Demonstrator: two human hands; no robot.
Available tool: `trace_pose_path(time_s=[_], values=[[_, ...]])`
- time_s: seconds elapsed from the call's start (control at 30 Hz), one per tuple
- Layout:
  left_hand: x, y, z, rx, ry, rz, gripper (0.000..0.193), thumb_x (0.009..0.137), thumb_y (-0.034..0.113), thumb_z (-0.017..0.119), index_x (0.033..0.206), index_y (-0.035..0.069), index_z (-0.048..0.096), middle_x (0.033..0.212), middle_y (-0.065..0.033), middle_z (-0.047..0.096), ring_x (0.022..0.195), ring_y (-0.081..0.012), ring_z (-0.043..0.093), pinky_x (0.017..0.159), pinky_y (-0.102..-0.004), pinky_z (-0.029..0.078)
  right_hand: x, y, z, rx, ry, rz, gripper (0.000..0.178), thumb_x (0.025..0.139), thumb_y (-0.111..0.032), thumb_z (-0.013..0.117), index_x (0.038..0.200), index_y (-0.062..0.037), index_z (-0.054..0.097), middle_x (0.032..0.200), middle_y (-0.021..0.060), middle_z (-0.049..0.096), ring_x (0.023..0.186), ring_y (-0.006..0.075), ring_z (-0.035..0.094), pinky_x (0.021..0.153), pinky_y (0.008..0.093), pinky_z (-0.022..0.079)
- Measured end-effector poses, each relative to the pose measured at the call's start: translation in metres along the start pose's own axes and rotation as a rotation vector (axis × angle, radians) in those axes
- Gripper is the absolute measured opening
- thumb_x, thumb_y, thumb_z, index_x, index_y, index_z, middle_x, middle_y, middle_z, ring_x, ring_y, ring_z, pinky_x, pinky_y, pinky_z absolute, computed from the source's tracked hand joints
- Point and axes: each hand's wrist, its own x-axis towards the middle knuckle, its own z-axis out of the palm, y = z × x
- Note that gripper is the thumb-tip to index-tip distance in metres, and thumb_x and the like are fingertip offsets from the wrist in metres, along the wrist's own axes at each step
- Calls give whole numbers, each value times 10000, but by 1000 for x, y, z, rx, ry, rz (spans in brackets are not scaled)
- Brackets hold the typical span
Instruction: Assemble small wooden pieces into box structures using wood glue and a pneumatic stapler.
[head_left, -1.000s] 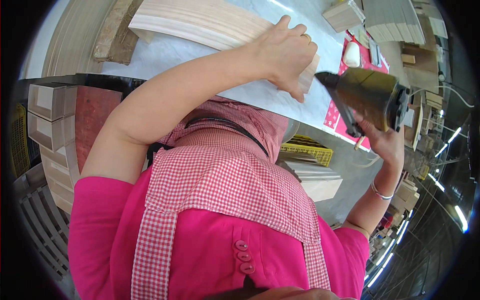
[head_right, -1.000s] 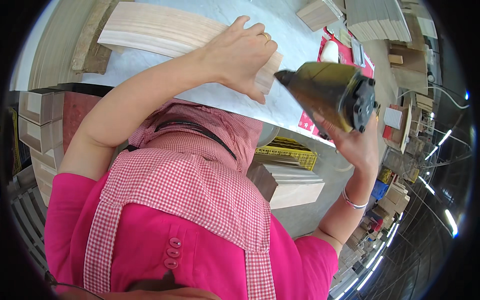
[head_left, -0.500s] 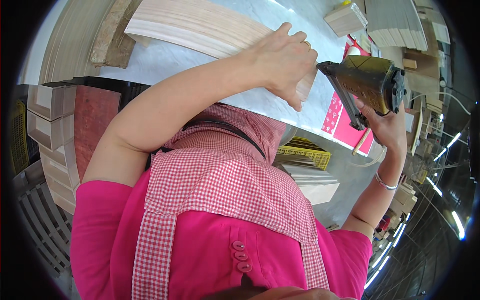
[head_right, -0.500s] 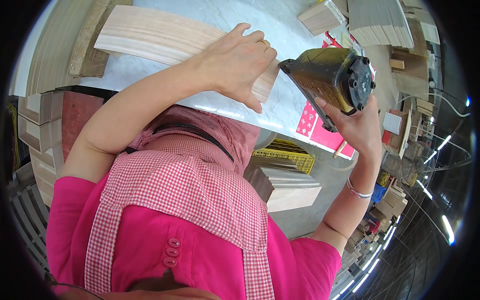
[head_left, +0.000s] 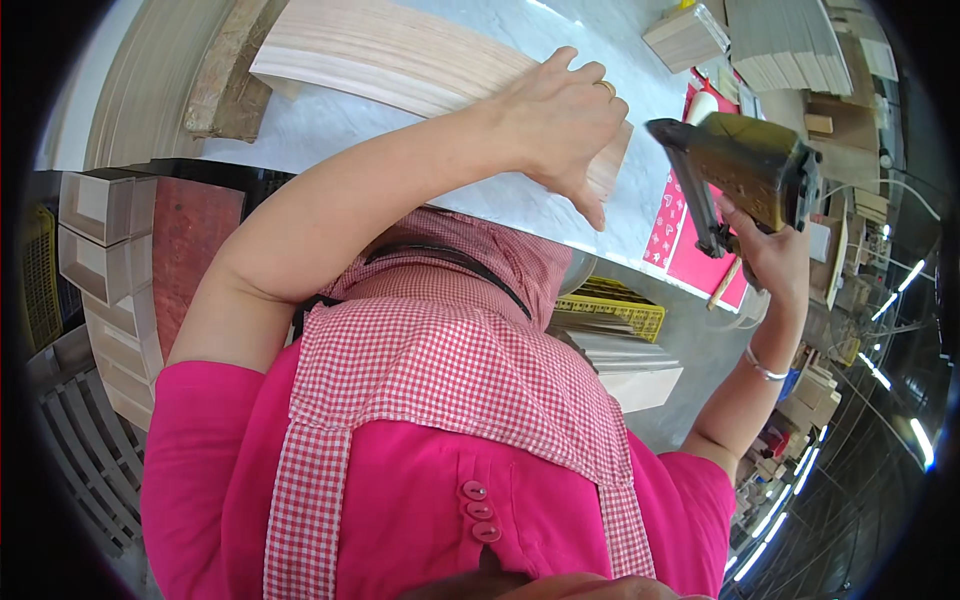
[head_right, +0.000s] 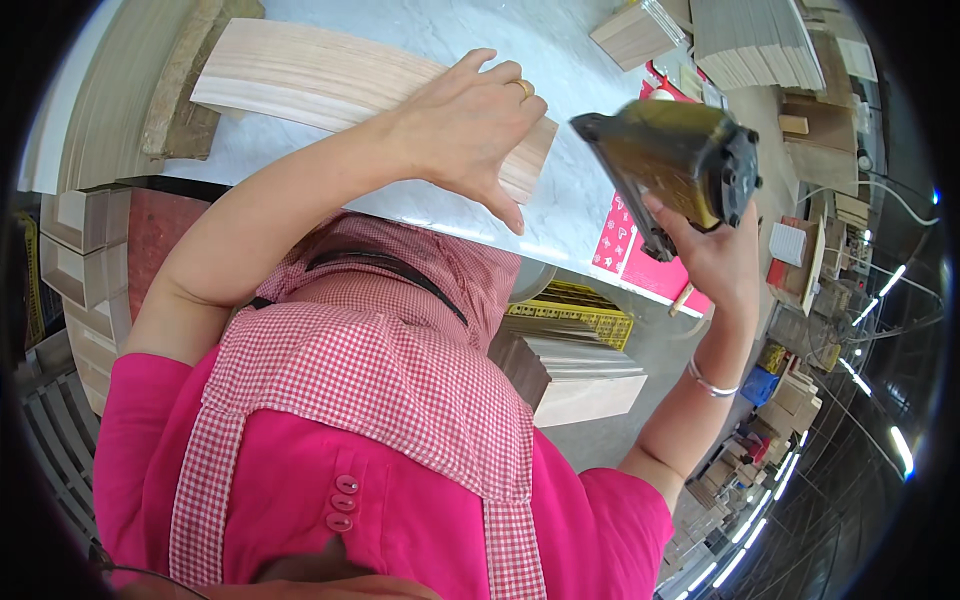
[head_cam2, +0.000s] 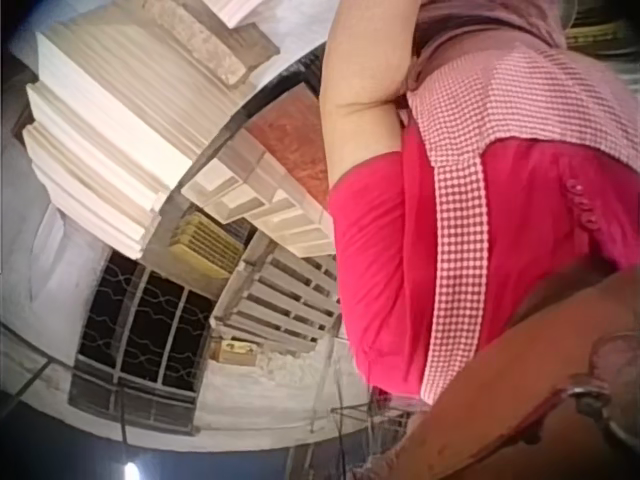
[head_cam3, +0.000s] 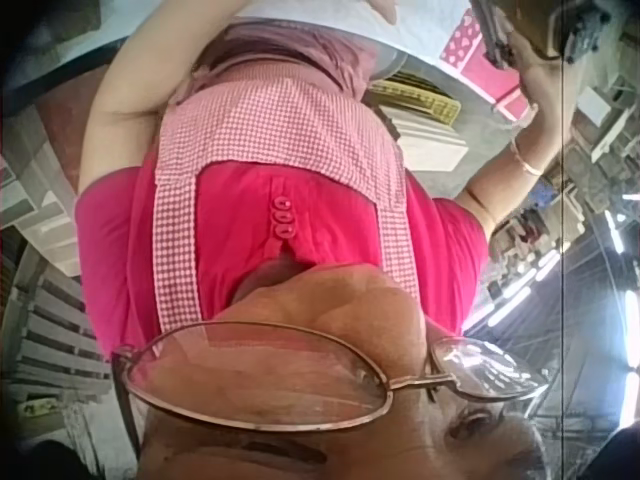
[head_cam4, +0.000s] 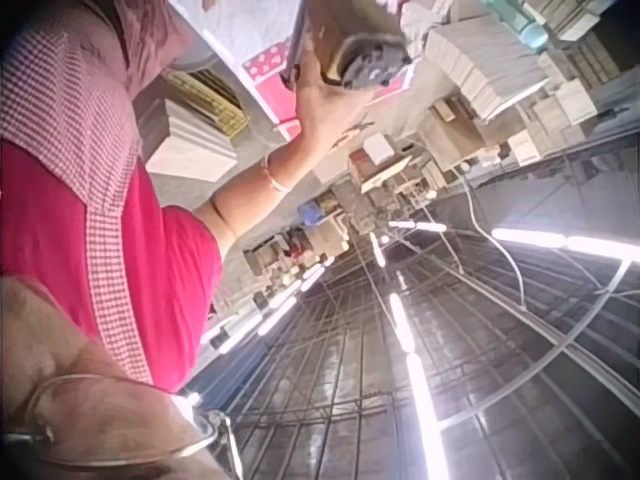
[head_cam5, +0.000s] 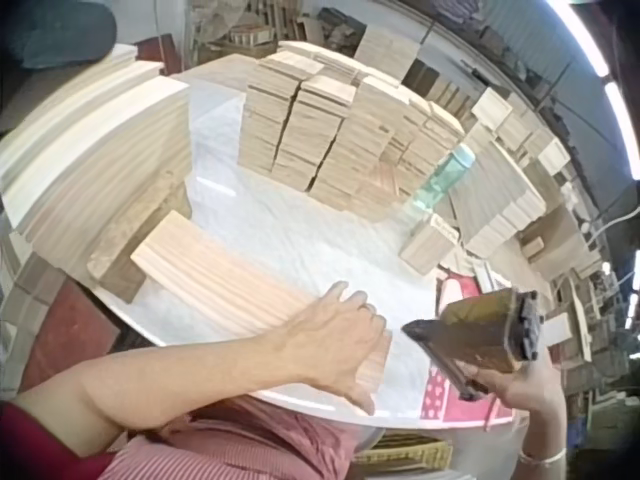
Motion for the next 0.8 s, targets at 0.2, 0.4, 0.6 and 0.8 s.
trace_pose_path(time_s=[0.2,0.4,0.6,0.8], values=[[-26,-36,-24,69,269,-63,825,800,609,698,1302,-31,562,1220,-214,605,1237,-348,518,1094,-500,336,-39,75,-3,-61,247,329,429,867,-104,725,1244,27,566,997,157,711,837,211,670,758,325,536],[-51,-67,-74,37,-96,-196,532,841,423,706,1147,-9,657,1065,-164,656,1037,-362,609,894,-453,481,-69,239,46,-756,460,-9,623,862,-67,621,1437,11,395,1057,245,656,921,399,657,861,478,503],[-76,-18,-6,17,129,17,266,790,185,735,1009,44,686,910,-55,635,879,-265,625,713,-390,489,-72,257,88,-684,402,512,606,870,-184,672,1402,18,464,1179,266,606,1084,430,598,949,515,450],[-99,-8,59,-32,200,-71,267,776,169,741,1011,60,678,1038,-68,647,1014,-273,623,817,-385,499,-7,217,71,-479,715,169,576,909,-381,682,1306,22,572,1163,245,618,1103,395,584,953,459,466]])
